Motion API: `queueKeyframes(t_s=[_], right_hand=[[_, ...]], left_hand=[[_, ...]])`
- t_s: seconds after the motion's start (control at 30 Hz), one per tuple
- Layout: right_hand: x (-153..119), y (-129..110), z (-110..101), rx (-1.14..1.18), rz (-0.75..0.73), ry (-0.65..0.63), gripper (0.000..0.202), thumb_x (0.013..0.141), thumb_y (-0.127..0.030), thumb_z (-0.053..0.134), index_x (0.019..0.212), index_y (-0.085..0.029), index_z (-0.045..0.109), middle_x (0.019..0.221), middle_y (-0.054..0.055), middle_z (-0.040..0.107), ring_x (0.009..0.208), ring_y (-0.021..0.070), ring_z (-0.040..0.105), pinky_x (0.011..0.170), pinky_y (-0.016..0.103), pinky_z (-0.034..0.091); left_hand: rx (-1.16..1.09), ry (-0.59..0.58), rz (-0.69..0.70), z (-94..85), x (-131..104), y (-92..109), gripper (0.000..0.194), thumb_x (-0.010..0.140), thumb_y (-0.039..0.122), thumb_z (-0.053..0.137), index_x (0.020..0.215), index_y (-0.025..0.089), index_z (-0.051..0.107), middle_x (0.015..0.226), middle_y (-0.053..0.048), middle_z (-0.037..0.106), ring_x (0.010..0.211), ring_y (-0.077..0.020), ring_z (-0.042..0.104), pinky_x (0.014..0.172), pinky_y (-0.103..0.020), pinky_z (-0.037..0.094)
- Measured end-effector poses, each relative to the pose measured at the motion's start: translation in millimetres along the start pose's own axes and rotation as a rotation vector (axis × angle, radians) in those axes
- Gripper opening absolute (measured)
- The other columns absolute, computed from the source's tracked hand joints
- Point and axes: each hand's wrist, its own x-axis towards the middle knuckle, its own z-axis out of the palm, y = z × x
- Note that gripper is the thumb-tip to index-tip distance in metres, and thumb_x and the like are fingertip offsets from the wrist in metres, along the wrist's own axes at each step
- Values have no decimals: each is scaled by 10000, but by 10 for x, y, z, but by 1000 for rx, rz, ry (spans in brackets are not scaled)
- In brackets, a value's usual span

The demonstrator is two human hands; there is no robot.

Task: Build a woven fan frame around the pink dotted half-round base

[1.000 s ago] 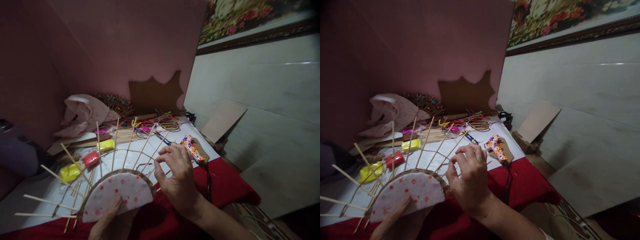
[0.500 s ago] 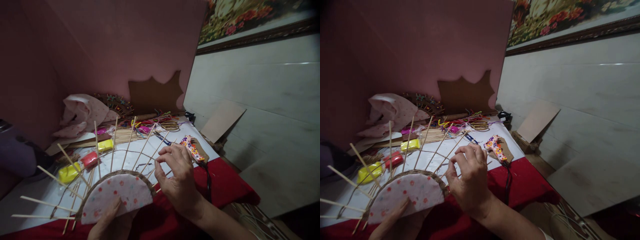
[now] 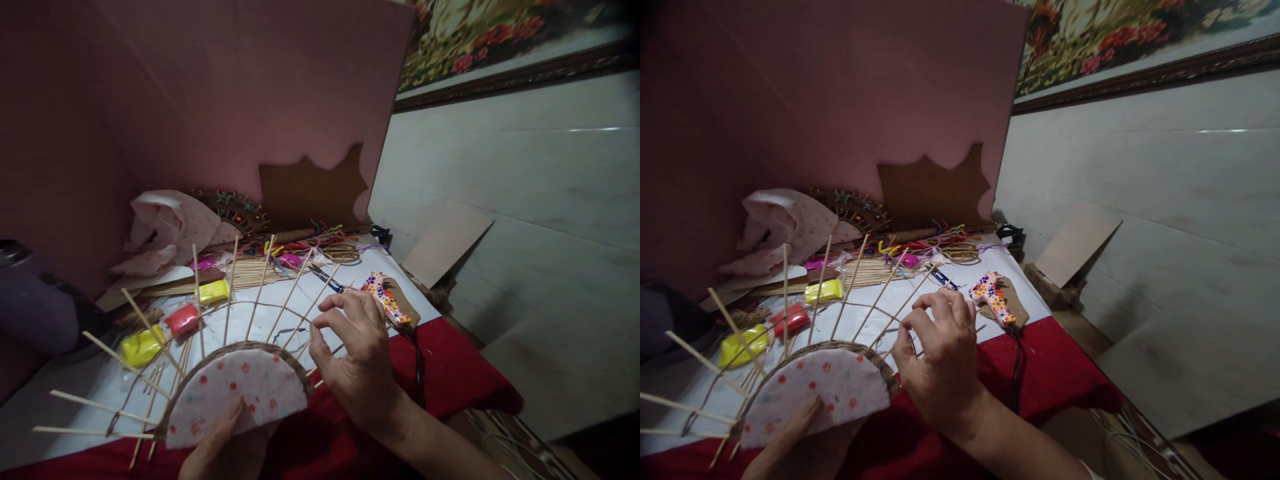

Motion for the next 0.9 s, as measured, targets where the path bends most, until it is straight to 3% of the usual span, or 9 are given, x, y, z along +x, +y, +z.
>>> queueKeyframes(t_s=[0.13,0.43,0.57,0.7,0.9], right_hand=[[-12,-4,6,-2,-3,26,106,708,-87,618,676,-188,607,833,40,596,875,216,481,807,395,388],[1,-11,18,-8,12,30,112,694,-89,621,660,-196,621,836,39,598,873,225,479,801,412,384],[1,-23,19,-5,8,31,114,692,-87,617,661,-197,623,833,40,597,873,225,480,793,407,386],[-2,-21,24,-9,3,35,118,686,-85,623,652,-199,617,835,37,596,878,227,484,791,407,385],[-11,-16,22,-4,3,24,124,677,-78,627,650,-199,620,840,39,596,882,229,485,795,405,384]], left_hand=[[-5,-98,-65,-61,13,20,268,802,181,533,984,275,706,1110,-50,682,1089,-283,580,930,-443,465],[3,-84,-19,-39,10,-13,301,824,186,511,1048,289,682,1126,-43,675,1082,-246,589,974,-418,426],[6,-139,-41,-99,19,-3,317,846,167,463,1031,285,693,1121,-47,677,1072,-220,598,954,-371,445],[2,-245,-10,-219,96,4,321,842,175,466,1046,289,686,1123,-53,675,1099,-229,581,989,-406,404],[-4,-235,-5,-227,98,2,336,860,164,449,1062,303,678,1151,-51,659,1096,-226,583,992,-427,394]])
